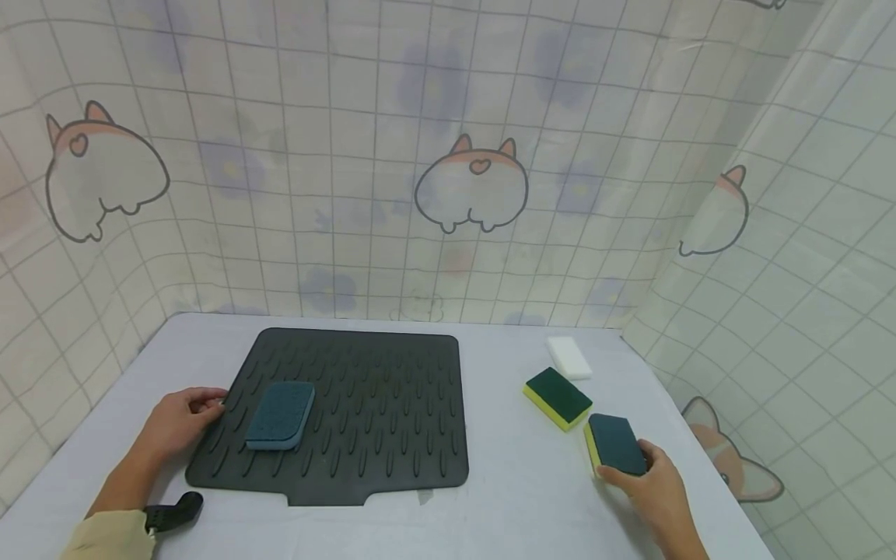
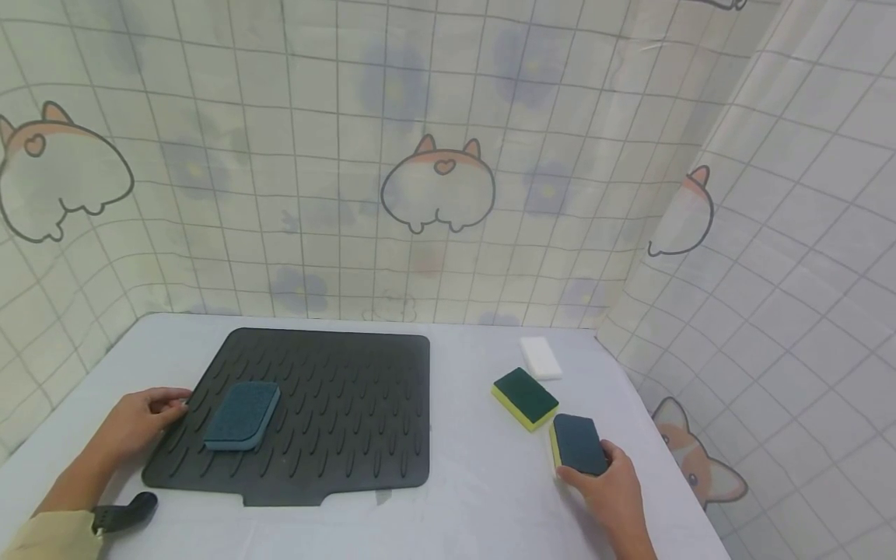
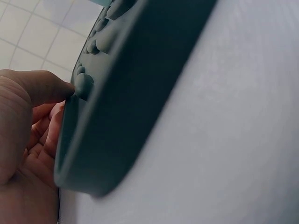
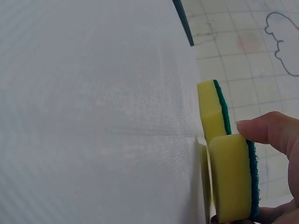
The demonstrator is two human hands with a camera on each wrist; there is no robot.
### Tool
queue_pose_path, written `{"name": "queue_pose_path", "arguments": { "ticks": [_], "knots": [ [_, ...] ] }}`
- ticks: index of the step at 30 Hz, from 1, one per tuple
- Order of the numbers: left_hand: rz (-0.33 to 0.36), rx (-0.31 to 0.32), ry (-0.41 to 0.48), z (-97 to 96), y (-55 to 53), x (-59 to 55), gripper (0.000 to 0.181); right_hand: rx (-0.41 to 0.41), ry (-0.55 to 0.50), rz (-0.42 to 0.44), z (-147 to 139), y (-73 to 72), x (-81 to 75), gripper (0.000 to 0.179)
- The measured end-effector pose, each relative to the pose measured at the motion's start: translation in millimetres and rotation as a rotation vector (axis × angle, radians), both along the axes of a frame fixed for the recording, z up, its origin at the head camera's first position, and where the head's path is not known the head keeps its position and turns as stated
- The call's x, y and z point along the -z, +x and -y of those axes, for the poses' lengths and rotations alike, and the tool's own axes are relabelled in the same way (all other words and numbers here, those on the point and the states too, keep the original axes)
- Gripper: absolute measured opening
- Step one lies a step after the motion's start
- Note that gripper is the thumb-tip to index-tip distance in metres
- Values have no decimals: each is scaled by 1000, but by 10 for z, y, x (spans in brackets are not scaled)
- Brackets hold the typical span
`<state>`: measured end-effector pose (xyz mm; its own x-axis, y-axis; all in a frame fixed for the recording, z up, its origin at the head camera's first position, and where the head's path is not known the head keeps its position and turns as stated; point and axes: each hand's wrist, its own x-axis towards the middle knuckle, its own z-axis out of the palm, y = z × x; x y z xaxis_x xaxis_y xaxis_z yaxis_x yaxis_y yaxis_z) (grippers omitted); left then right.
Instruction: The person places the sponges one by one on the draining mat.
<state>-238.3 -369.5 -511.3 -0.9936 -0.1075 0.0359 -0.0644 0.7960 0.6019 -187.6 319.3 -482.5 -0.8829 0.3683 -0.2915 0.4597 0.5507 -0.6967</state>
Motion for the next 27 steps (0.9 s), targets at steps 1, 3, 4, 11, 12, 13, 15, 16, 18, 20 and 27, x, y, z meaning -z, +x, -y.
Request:
{"name": "queue_pose_path", "arguments": {
  "ticks": [1,3,4,11,12,13,15,16,18,20,27],
  "knots": [
    [0,-1,0,1,0,0,36,6,-1,-1,7,-1,-4,120],
    [0,-1,-1,1,0,0,36,10,-2,-5,11,2,-13,119],
    [1,-2,-1,-2,1,-3,36,13,-3,-5,11,0,-17,119],
    [-2,-5,-5,-17,7,-20,36,8,-18,-42,-8,-9,-70,119],
    [-2,-6,-6,-17,9,-21,36,7,-19,-51,-10,-11,-79,120],
    [-1,-6,-6,-16,11,-22,36,5,-18,-61,-7,-14,-91,119],
    [0,-7,-8,-15,17,-24,36,0,-17,-76,0,-20,-114,119],
    [2,-7,-8,-14,20,-26,36,-1,-18,-81,7,-22,-127,118],
    [2,-7,-7,-13,23,-27,37,-3,-18,-90,25,-25,-151,117],
    [2,-7,-4,-12,25,-31,37,-6,-19,-100,46,-28,-170,114],
    [11,-11,3,-9,26,-25,37,9,-42,-145,111,-35,-183,110]
  ]
}}
